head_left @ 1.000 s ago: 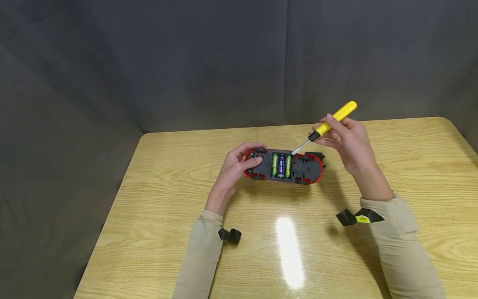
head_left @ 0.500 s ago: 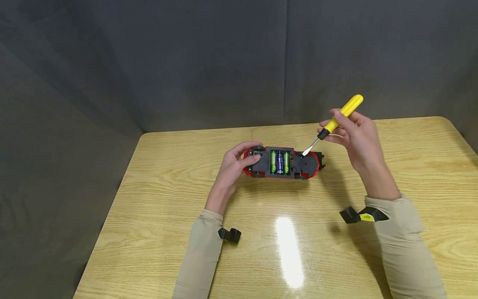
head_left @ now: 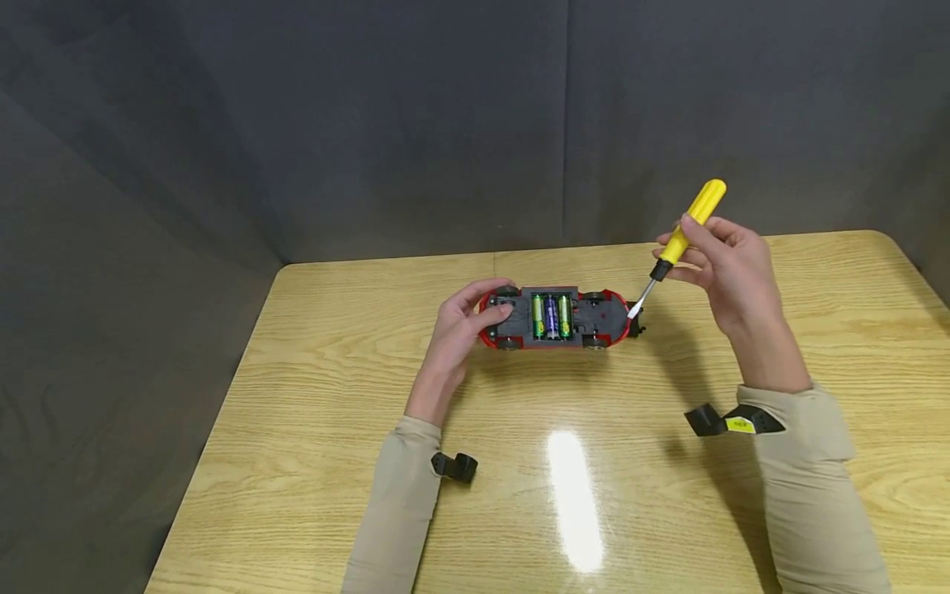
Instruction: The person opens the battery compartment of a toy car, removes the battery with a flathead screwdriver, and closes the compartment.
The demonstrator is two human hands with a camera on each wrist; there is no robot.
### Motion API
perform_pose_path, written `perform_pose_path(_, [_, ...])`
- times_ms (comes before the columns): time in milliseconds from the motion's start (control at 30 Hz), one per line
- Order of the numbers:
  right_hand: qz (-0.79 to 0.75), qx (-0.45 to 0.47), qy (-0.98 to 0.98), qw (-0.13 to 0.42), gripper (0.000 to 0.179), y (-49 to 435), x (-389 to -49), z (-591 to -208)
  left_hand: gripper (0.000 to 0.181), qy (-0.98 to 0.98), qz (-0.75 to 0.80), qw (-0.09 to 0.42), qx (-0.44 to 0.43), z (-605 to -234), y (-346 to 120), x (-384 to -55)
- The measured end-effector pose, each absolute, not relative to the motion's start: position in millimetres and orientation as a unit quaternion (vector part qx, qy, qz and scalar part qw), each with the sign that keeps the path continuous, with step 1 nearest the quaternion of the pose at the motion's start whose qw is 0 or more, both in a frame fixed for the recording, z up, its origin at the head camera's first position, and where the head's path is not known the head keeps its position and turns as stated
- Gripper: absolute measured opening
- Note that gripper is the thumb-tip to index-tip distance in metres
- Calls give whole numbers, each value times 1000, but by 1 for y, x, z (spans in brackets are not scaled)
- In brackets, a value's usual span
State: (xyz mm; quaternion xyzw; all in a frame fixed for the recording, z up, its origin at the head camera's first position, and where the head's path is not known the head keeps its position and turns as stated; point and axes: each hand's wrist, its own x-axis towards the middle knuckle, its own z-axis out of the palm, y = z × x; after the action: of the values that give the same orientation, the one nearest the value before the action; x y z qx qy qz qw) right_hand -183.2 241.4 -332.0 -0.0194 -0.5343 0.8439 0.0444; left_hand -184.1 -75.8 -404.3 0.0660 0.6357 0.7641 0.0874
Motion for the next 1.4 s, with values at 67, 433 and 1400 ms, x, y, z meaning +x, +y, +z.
perform_pose_path(67, [841, -25, -539, 44, 19, 243, -183, -332, 40, 634, 766, 85, 64, -404, -76, -184])
perform_pose_path(433, [841, -37, -537, 42, 15, 255, -186, -337, 39, 619, 778, 84, 56, -403, -76, -184])
perform_pose_path(1400, [837, -108, -533, 59, 5, 282, -196, -355, 39, 615, 783, 73, 56, -404, -76, -185])
